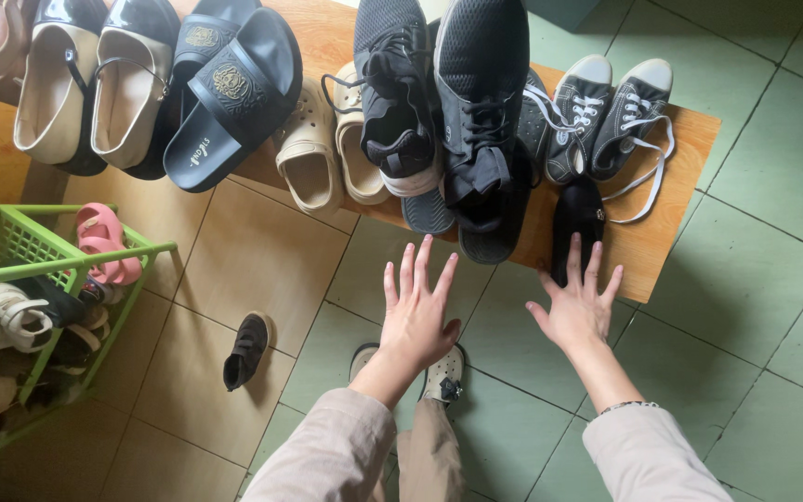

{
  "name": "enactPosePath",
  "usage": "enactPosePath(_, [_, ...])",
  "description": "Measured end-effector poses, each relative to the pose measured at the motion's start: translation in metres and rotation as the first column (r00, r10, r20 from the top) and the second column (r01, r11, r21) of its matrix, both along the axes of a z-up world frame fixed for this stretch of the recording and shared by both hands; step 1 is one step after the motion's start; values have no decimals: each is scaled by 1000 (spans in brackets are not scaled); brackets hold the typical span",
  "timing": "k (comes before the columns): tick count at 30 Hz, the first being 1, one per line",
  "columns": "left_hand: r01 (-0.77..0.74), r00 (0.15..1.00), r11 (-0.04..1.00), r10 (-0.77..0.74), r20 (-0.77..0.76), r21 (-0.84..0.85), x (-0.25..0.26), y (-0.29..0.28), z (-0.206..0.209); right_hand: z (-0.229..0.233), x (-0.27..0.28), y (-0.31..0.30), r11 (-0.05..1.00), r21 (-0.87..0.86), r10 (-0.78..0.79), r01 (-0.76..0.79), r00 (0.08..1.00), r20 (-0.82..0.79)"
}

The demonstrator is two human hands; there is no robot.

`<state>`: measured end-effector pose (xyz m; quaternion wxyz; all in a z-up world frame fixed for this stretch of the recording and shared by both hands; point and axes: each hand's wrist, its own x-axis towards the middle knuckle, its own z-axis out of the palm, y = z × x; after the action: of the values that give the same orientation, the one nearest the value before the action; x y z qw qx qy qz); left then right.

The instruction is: The person organizes a collection of shoes by picking them up from a green plastic shoe rack and placing them on a wooden bench. They handle various types of footwear, including sandals, sneakers, and slip-ons, arranging them in a row.

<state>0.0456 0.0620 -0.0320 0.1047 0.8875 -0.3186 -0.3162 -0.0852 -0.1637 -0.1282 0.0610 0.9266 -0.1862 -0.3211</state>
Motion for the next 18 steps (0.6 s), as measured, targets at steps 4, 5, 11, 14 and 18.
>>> enactPosePath(4, [3,1000,1000,-3,7,-1,1,-1,0,-3,-2,3,1000,6,-4,3,998,55])
enactPosePath(5, [6,1000,1000,-6,8,3,2,-1,0,-4,-3,4,1000,8,-8,7,998,66])
enactPosePath(11, [15,1000,1000,-15,7,-1,-1,-3,2,-6,-10,5,1000,15,1,-2,994,112])
enactPosePath(14, [12,1000,1000,-12,4,-10,-1,-5,5,-1,-9,5,999,51,-21,13,986,163])
enactPosePath(18, [14,1000,1000,-14,24,-11,2,-7,16,18,1,8,994,110,-54,18,939,341])
